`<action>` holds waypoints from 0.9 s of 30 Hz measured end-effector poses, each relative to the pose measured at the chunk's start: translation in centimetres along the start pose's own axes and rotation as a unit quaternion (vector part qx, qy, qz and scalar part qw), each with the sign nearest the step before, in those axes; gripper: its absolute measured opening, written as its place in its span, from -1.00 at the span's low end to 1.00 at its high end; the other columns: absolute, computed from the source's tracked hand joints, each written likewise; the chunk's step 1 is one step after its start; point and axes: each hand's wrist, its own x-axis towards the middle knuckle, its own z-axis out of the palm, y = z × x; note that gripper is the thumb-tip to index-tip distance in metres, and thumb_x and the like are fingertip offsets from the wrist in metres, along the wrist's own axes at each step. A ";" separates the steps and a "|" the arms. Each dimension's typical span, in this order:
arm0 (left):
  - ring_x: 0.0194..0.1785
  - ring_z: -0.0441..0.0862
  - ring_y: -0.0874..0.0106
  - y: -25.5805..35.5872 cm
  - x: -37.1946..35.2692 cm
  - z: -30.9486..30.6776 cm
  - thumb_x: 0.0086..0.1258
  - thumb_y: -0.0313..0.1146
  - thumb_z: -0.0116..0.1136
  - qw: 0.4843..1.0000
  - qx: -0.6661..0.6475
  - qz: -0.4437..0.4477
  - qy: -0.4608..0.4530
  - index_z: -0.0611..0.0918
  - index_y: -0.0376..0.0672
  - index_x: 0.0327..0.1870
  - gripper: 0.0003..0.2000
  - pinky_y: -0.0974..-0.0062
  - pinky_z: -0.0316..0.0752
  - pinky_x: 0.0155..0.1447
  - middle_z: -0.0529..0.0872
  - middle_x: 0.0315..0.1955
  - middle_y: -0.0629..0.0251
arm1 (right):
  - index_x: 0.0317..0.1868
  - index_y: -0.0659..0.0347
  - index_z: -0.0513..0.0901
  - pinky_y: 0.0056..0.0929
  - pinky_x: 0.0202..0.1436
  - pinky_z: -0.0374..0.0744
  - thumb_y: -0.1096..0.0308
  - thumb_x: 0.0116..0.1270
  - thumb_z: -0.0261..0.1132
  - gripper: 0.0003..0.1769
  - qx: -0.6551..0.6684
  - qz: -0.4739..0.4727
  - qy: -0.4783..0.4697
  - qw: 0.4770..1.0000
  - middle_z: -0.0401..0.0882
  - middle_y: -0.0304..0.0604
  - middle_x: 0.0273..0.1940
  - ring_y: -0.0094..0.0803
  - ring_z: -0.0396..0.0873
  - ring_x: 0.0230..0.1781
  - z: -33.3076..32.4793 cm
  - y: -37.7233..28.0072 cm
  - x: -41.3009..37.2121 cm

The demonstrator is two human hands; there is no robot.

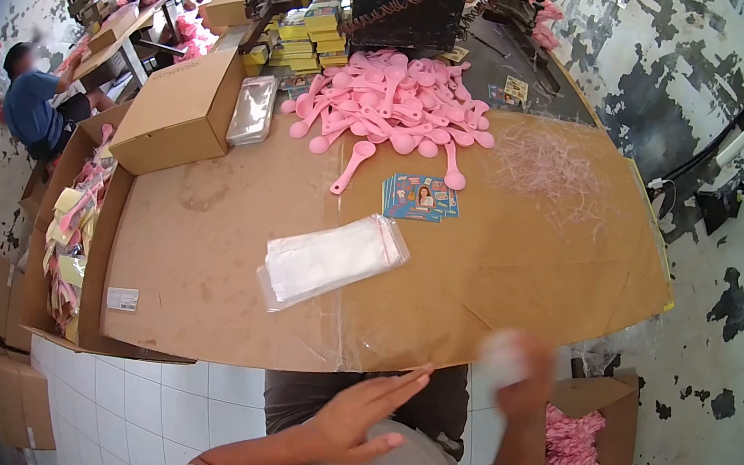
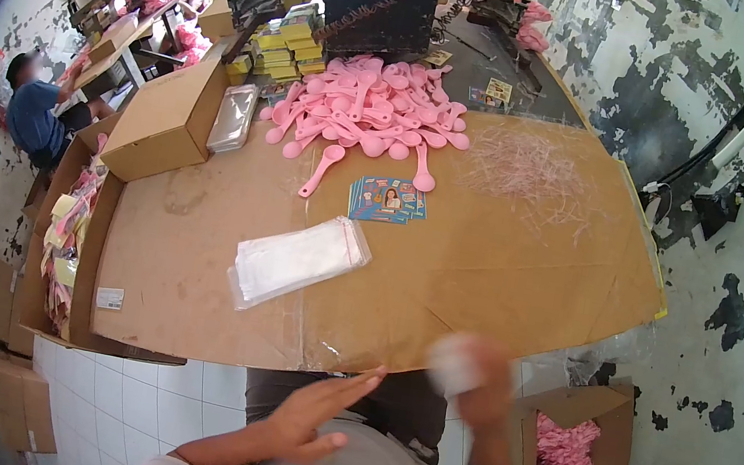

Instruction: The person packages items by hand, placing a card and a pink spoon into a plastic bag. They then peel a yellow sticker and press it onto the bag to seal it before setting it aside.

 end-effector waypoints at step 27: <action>0.13 0.68 0.27 -7.0 -9.5 -8.4 0.49 -0.52 0.01 0.790 0.243 -0.098 0.554 0.50 -0.28 0.31 -0.63 0.28 0.49 0.28 0.74 0.07 0.07 | 0.27 0.25 0.53 -0.28 0.35 0.46 0.17 0.43 0.18 -0.51 0.366 0.543 0.210 0.726 0.67 -0.16 0.15 -0.24 0.59 0.22 -23.3 36.4 -14.2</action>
